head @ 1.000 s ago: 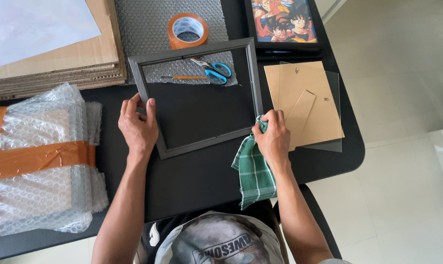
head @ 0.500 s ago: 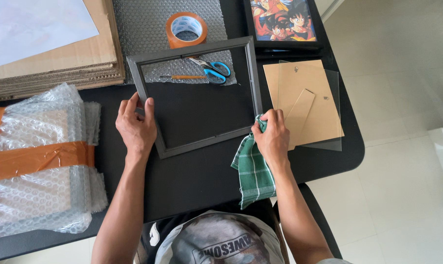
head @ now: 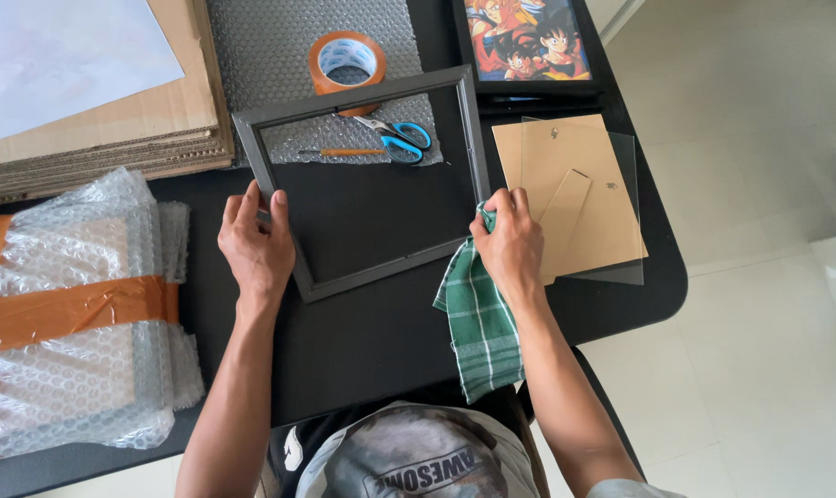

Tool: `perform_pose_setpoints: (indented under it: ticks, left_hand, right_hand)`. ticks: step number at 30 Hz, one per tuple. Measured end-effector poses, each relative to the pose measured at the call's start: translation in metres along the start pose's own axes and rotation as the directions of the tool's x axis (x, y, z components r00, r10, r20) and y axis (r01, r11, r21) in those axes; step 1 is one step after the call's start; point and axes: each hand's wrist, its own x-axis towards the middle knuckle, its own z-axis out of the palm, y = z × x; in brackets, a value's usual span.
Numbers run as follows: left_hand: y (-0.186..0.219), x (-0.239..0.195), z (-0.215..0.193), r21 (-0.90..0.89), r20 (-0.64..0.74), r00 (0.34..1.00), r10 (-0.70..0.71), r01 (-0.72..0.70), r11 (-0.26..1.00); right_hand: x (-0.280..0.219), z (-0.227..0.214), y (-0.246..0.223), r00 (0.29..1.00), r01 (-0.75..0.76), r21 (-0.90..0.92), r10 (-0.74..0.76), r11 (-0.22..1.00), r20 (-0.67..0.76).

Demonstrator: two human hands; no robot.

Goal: The person wipes a black picture frame with a cloth, then cleans a glass sheet with the cloth before placing the glass and a backing board into the frame.

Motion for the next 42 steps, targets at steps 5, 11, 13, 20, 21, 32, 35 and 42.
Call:
perform_pose_setpoints:
  ticks: [5,11,13,20,21,32,35,42]
  left_hand:
    - [0.005,0.001,-0.001,0.009,0.003,1.000,-0.008,0.008,1.000]
    - [0.002,0.002,0.000,0.019,0.020,1.000,0.004,-0.005,1.000]
    - [0.003,0.002,0.000,0.000,0.014,1.000,-0.002,0.002,1.000]
    - [0.006,0.002,-0.001,0.027,0.029,0.999,-0.036,0.035,0.999]
    - [0.005,0.002,-0.001,0.029,0.028,0.999,-0.038,0.037,0.999]
    - [0.005,0.001,-0.001,0.018,0.037,0.995,-0.092,0.091,0.996]
    - [0.008,0.002,-0.002,0.018,0.033,0.995,-0.093,0.093,0.996]
    - [0.008,0.001,-0.002,0.030,0.018,0.997,-0.069,0.068,0.997]
  right_hand:
    - [0.014,0.002,-0.001,1.000,-0.027,0.000,0.027,1.000,-0.006]
    - [0.041,0.003,-0.007,0.998,-0.014,-0.006,0.013,1.000,-0.059]
    - [0.048,0.006,-0.008,0.996,0.001,-0.008,-0.002,1.000,-0.095]
    - [0.049,0.012,-0.014,0.991,-0.001,-0.034,-0.004,0.999,-0.131]
    - [0.047,0.013,-0.013,0.992,0.002,-0.032,-0.006,0.999,-0.129]
    - [0.013,0.012,0.003,0.999,-0.028,-0.026,0.027,0.999,-0.036]
    - [0.004,0.006,0.005,1.000,-0.028,-0.007,0.028,1.000,-0.008]
    - [-0.004,-0.005,-0.002,0.998,-0.063,0.030,0.063,0.998,0.028]
